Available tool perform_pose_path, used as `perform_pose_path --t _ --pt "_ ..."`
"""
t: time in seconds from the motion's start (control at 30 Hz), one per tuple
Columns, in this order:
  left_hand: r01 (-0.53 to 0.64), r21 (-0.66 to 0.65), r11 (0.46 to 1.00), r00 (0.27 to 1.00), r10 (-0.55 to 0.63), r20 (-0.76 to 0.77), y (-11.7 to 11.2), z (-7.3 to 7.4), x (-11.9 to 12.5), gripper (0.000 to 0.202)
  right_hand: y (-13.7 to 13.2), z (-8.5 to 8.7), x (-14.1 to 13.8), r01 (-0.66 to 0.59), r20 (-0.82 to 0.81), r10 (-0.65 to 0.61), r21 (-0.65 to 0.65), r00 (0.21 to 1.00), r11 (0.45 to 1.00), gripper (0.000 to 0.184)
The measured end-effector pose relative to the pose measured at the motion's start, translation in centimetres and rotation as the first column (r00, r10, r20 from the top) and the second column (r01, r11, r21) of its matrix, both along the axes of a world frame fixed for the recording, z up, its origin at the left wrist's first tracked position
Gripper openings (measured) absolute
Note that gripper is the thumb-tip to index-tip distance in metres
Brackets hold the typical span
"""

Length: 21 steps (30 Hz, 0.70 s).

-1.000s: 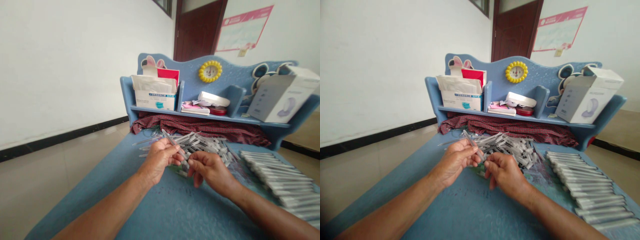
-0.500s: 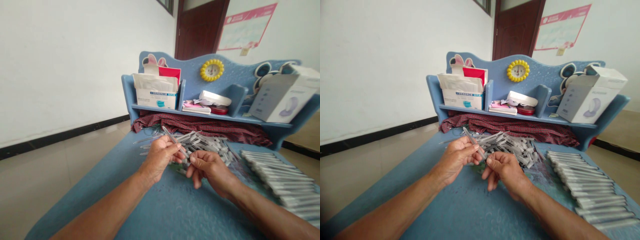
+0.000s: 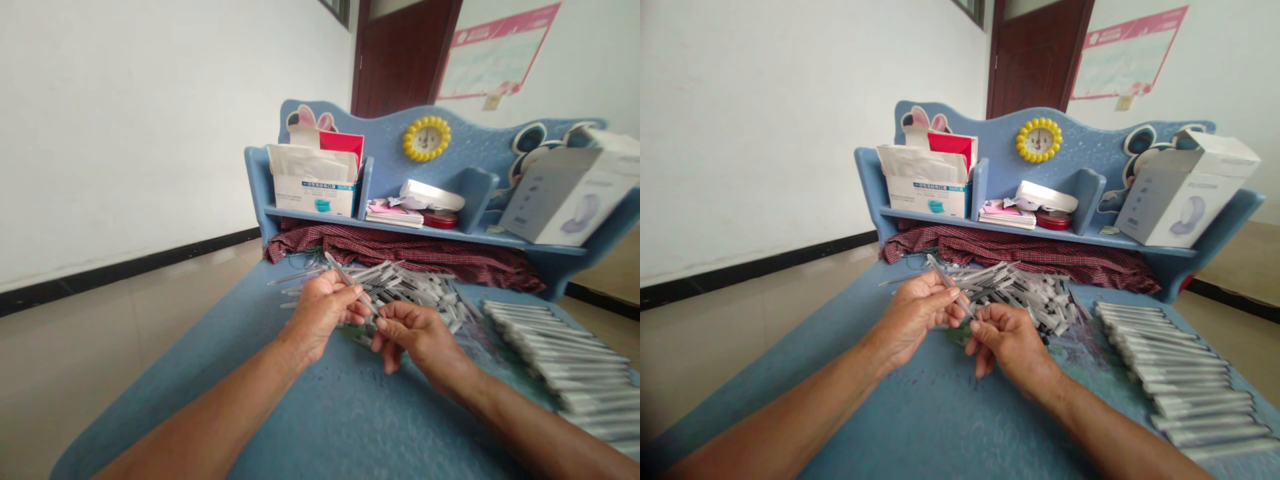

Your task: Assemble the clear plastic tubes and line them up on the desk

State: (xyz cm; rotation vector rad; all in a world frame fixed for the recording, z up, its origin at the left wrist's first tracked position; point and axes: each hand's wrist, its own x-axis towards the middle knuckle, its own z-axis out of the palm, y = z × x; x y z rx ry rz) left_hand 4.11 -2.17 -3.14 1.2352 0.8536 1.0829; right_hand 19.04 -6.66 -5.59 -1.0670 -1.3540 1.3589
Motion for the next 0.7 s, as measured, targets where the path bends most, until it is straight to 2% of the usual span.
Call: perform_pose_path --t 0.3,0.57,0.7 --pt "-0.001 0.033 0.999 1.000 0.001 -0.016 -0.17 0.04 0.13 0.009 0.00 -0.43 0.04 0.003 0.035 -0.002 -0.012 0.999 1.000 0.033" --pt "0.010 0.065 0.998 1.000 -0.010 -0.002 -0.27 0.07 0.16 0.008 -0.08 -0.28 0.10 -0.144 -0.177 0.120 -0.132 0.977 0.981 0.034" --pt "-0.015 0.066 0.998 1.000 0.015 0.008 -0.23 0.27 0.17 0.008 0.07 -0.54 0.18 -0.134 -0.151 0.118 -0.098 0.981 0.986 0.033"
